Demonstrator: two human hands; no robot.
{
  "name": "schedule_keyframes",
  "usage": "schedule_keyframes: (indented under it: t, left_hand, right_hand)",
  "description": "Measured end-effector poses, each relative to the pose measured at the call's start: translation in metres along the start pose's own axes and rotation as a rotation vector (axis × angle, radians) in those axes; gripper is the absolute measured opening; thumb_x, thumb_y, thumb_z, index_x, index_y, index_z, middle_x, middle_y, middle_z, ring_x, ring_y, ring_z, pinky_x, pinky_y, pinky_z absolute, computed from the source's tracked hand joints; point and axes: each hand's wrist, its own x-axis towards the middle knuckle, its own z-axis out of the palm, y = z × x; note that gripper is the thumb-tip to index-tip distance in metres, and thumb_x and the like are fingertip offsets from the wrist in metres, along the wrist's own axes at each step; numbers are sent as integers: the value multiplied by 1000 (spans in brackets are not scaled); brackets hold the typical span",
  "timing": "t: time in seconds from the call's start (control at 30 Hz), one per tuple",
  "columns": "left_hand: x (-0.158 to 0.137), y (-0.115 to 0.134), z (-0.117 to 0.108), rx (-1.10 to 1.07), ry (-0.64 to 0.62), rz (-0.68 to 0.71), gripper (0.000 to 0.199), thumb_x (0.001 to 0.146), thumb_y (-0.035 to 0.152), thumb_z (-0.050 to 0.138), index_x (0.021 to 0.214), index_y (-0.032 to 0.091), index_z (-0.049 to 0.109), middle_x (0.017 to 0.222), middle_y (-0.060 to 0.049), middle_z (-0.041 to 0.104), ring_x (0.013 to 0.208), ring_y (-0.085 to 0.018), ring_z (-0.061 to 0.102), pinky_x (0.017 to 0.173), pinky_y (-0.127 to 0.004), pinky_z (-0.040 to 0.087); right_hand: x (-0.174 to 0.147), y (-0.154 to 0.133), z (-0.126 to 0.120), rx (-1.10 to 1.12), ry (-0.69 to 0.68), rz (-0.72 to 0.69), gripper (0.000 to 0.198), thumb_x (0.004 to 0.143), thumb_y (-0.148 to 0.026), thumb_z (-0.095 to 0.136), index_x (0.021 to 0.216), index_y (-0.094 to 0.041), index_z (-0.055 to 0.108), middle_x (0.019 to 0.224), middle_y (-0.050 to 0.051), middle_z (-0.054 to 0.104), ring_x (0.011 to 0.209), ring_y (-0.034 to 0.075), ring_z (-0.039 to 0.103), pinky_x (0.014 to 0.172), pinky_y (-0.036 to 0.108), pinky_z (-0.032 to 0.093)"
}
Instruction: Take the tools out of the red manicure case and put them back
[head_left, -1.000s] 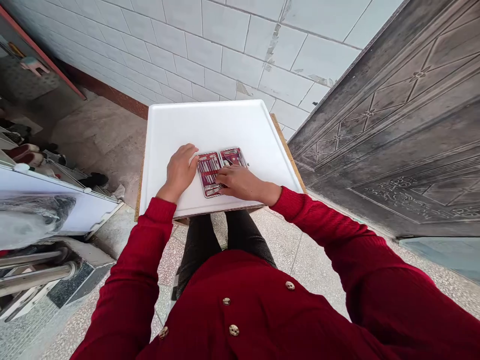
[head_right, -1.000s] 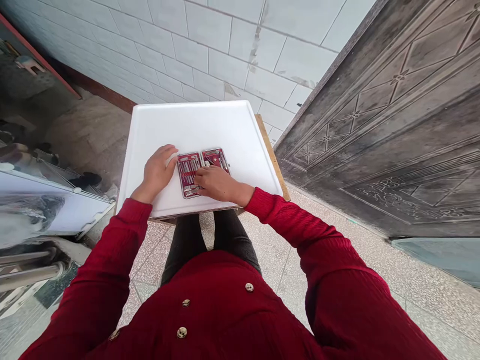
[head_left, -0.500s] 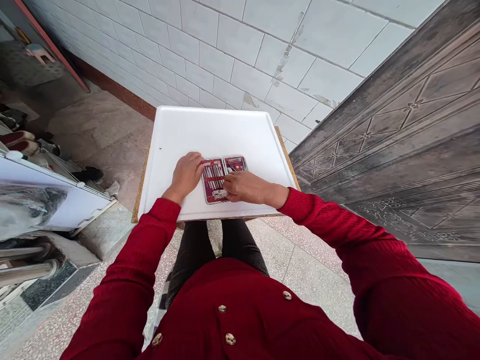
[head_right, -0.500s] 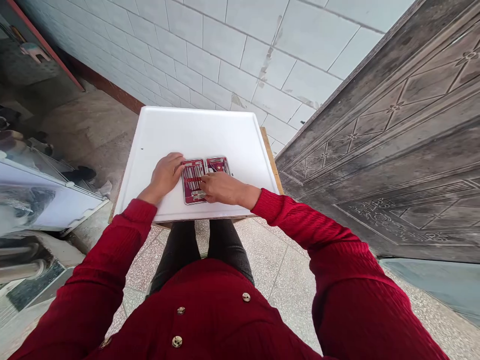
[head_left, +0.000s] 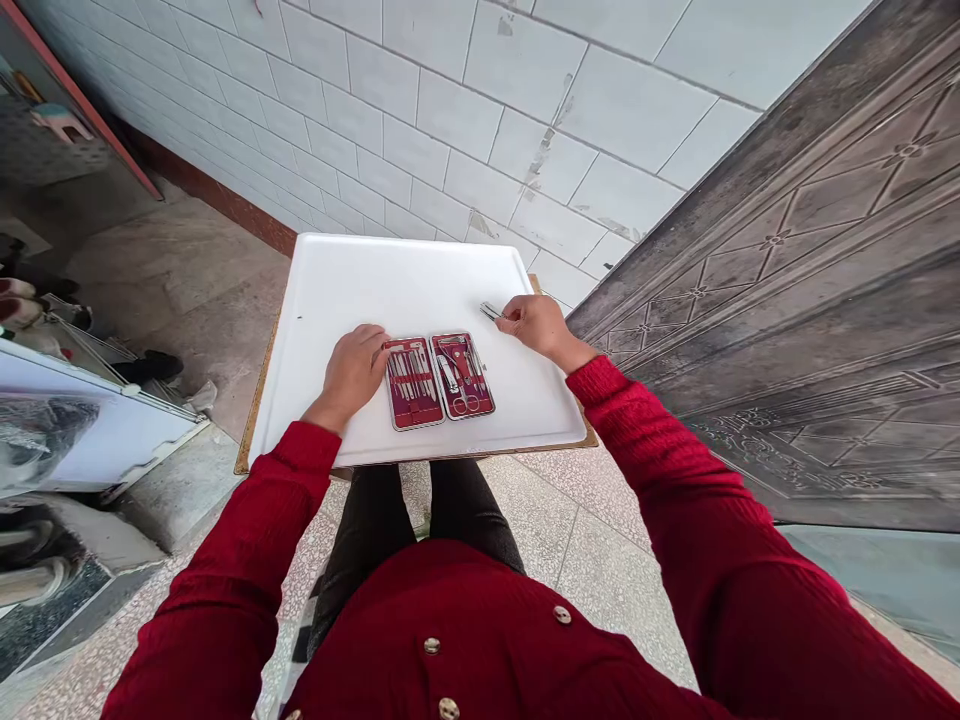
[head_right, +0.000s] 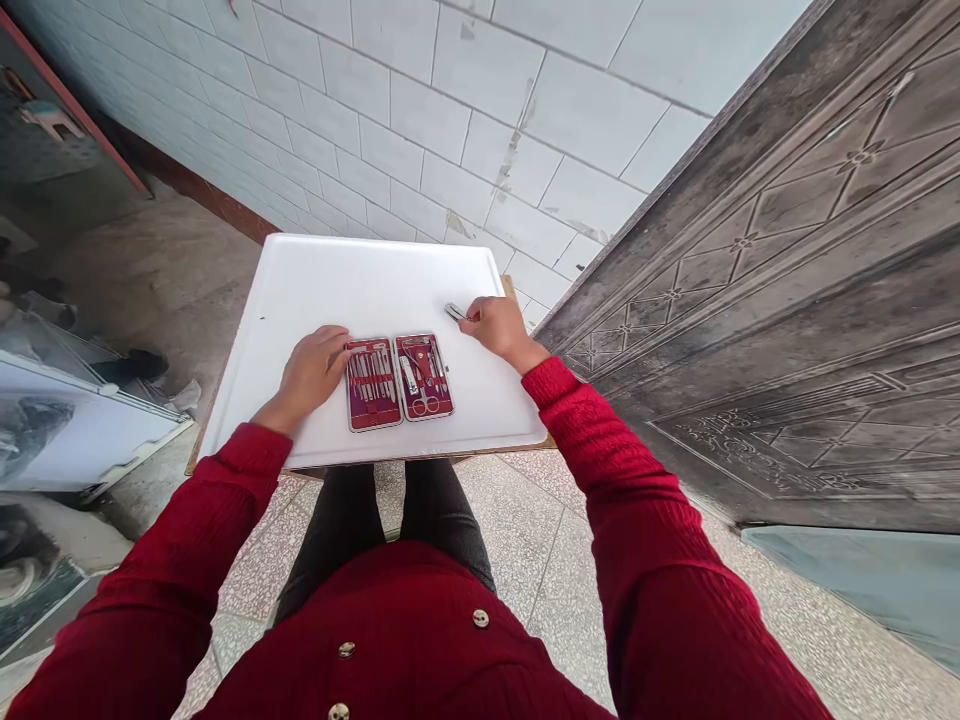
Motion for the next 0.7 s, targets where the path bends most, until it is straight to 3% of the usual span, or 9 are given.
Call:
schedule_keyframes:
  t: [0.1,0.3,0.43,0.57,0.7]
  left_hand:
    - [-1,2,-1,2,-2,-4,32,103,27,43,119,18,69,133,-15,70,129,-32,62,111,-51,50]
    - [-2,4,-1,6,-11,-9,32,102,25,43,119,16,69,133,-15,71,128,-32,62,112,-52,50]
    - [-2,2,2,6,-7,-4,33,102,22,42,116,16,70,130,-15,71,126,-31,62,110,-51,51]
    - [-2,1,4,7,1,-9,34,102,19,40,117,17,70,131,-14,71,128,-30,62,110,-50,50]
    - [-3,3,3,-5,6,-9,35,102,17,39,117,18,71,130,-14,71,127,-30,62,110,-50,51]
  right_hand:
    - [12,-7,13,-64,-70,131,21,94,-33,69,101,-16,80,102,11,82,94,25,74,76,31,47]
    - [4,-25,5,-137,-126,175,31,98,-41,70,112,-15,78,115,15,81,105,29,74,78,33,49]
    - [-9,-50,-6,-9,-67,10,20,98,-32,68,106,-17,79,108,10,81,96,24,73,75,31,48]
    - [-19,-98,-1,143,-195,-165,15,97,-24,67,99,-19,81,93,3,81,82,18,71,73,28,46]
    - [-17,-139,6,73,-270,-217,18,99,-27,66,97,-19,82,96,5,82,87,19,73,73,28,46]
